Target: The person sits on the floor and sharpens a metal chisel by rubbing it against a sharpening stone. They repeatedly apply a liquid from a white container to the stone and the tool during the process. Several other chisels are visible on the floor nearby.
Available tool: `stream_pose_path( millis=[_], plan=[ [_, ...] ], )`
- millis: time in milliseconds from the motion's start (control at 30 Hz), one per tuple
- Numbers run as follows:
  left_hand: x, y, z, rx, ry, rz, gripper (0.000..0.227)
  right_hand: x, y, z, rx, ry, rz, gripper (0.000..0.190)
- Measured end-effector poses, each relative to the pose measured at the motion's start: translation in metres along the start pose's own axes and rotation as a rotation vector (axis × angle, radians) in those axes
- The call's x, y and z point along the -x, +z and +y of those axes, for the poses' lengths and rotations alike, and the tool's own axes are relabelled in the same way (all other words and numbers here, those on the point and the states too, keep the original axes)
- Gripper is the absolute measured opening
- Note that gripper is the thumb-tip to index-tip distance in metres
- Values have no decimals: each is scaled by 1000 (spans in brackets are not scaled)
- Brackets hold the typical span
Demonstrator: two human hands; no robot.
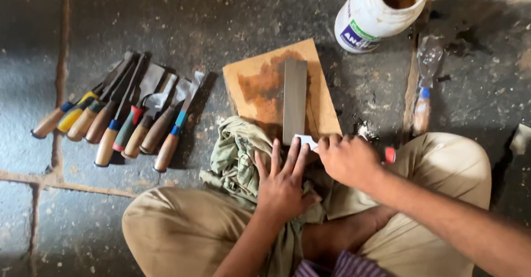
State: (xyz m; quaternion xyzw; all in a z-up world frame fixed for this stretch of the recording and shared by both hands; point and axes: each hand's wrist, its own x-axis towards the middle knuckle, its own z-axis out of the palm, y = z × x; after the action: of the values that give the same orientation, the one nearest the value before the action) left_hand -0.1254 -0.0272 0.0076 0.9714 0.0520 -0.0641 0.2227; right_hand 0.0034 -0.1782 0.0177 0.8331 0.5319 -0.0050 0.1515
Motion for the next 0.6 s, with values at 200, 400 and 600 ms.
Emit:
stream_pose_path(
  millis=[200,400,600],
  plan=[
    [-129,-27,-22,-85,-134,-26,108,-111,13,68,-100,278,-6,36],
    [-89,-22,-14,-99,-62,-49,108,-63,12,37,-64,157,53,21],
    [-10,-20,14,-151,-41,-506,110,2,5,6,-108,-28,-273,29]
  ],
)
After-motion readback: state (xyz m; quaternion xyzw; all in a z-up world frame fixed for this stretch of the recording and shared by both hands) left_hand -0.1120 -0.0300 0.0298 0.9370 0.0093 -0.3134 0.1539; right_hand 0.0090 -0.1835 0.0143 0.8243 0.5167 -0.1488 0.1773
